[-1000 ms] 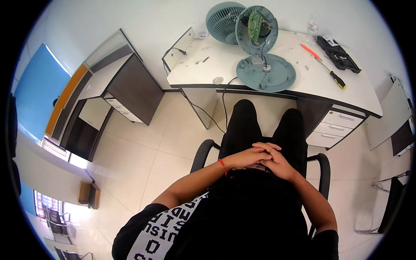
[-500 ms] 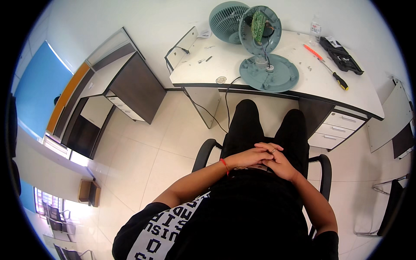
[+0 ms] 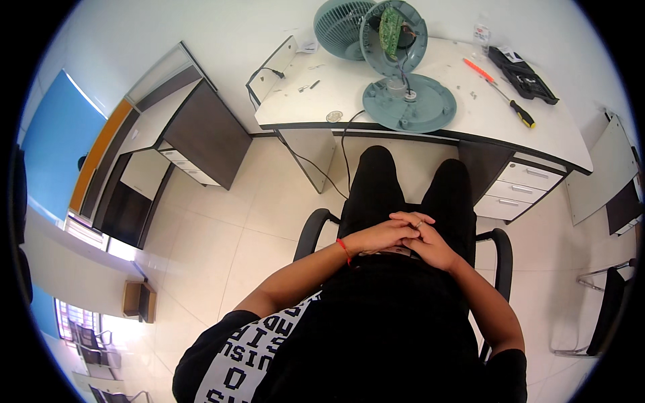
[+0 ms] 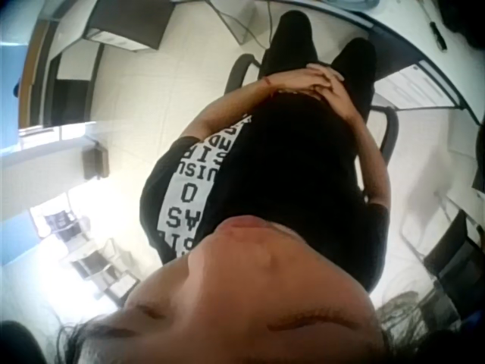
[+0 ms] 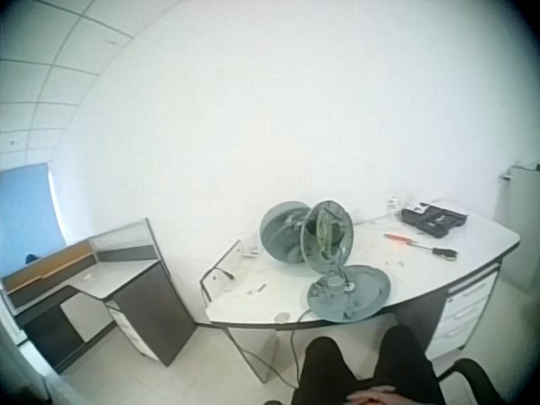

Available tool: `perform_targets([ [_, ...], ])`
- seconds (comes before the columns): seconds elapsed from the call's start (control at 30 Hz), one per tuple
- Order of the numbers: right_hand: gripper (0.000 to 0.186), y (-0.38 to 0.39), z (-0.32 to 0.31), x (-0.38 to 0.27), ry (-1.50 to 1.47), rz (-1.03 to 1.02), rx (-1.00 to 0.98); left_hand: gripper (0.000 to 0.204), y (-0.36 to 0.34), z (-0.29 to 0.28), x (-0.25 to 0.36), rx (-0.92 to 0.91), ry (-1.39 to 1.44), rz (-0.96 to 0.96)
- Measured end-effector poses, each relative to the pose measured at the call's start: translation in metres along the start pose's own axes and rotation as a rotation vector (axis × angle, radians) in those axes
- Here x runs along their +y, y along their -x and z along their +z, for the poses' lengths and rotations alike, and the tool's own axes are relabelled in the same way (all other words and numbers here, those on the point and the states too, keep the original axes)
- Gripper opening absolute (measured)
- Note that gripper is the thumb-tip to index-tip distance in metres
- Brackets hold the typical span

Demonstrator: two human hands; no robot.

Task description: The person disassembles a small teal fan by removing the outer casing and unscrewing the internal circuit board. They use a screwdriver to detach the board from the fan housing and separate the components on a white desk.

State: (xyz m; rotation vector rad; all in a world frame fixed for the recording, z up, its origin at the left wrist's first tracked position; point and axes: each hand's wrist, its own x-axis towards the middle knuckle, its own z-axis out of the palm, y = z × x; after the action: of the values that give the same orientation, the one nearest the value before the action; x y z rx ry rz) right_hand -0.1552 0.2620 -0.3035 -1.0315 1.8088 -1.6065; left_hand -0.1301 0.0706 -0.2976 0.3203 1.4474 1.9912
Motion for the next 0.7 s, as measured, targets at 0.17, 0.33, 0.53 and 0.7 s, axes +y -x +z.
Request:
perform_targets([
  [0.17, 0.059, -0.001, 0.001, -0.003, 0.017, 0.0, 0.005, 0.045, 0.002, 0.0, 0.0, -0.005, 0.025, -0.004],
  [0.33, 0.057, -0.001, 0.001, -0.005, -0.002, -0.002, -0.002, 0.046, -0.002, -0.006, -0.009, -0.018, 0.006, 0.007],
  [0.53, 0.056, -0.002, 0.002, -0.006, 0.022, -0.036, -0.007, 0.047, 0.004, -0.005, -0.003, -0.061, 0.13, -0.028],
  [0.7, 0.057, -0.001, -0.001, 0.002, -0.045, -0.01, -0.013, 0.046, 0.003, -0.001, 0.008, -0.025, 0.055, -0.099],
])
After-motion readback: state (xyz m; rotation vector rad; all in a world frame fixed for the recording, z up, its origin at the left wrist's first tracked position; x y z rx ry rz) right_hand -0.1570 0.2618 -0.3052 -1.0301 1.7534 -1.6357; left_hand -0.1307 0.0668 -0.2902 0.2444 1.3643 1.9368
